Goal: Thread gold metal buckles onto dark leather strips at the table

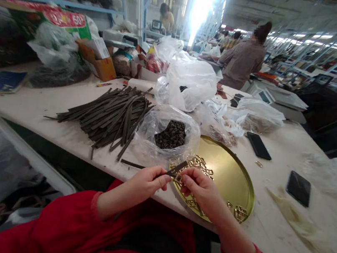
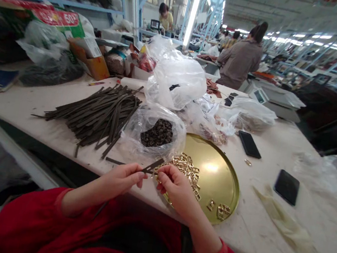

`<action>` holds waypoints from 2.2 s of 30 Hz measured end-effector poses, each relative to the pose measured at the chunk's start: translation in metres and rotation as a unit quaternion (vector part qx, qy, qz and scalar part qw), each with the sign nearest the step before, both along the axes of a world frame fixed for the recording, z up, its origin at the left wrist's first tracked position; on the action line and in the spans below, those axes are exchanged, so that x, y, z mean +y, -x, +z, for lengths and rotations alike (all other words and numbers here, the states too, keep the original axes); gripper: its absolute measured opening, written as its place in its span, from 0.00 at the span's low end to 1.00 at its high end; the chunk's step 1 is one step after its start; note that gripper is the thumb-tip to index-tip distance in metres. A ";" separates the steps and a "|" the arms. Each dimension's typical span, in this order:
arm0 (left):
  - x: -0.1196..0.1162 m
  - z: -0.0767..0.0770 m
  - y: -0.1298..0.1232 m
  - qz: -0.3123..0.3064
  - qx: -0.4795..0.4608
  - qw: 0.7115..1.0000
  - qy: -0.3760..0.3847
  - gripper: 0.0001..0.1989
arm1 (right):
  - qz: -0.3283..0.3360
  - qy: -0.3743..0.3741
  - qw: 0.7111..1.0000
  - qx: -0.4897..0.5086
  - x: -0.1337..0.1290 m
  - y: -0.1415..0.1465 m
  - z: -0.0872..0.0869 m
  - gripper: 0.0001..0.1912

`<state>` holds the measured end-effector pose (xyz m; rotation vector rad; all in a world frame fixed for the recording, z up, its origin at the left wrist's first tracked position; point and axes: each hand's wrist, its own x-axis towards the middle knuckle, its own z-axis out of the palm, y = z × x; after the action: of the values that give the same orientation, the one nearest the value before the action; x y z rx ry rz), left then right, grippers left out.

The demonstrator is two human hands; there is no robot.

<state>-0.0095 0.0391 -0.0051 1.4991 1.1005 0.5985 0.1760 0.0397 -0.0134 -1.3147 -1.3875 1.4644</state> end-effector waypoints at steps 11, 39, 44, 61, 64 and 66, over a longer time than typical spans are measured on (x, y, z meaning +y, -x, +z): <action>-0.026 0.001 0.007 0.065 -0.025 0.998 0.010 0.11 | 0.013 0.054 0.983 0.173 -0.048 0.031 -0.001 0.16; -0.040 -0.014 -0.002 0.022 -0.089 0.988 0.123 0.07 | 0.031 0.190 0.919 0.343 -0.055 0.040 -0.025 0.14; -0.033 -0.005 0.009 -0.009 -0.033 0.992 0.119 0.11 | 0.024 0.110 0.967 0.228 -0.053 0.033 -0.020 0.12; -0.033 -0.014 0.015 -0.004 -0.022 0.994 0.111 0.12 | 0.011 -0.083 0.996 -0.030 -0.062 0.035 -0.023 0.05; -0.033 -0.017 0.012 0.001 -0.007 0.995 0.098 0.12 | 0.012 -0.132 0.987 -0.096 -0.063 0.034 -0.023 0.07; -0.033 -0.017 0.010 0.004 -0.008 0.996 0.089 0.10 | 0.002 -0.147 0.983 -0.113 -0.063 0.034 -0.024 0.09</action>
<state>-0.0194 0.0059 -0.0225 1.3337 1.1181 0.5047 0.1420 -0.0238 -0.0379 -1.3150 -1.6807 1.0848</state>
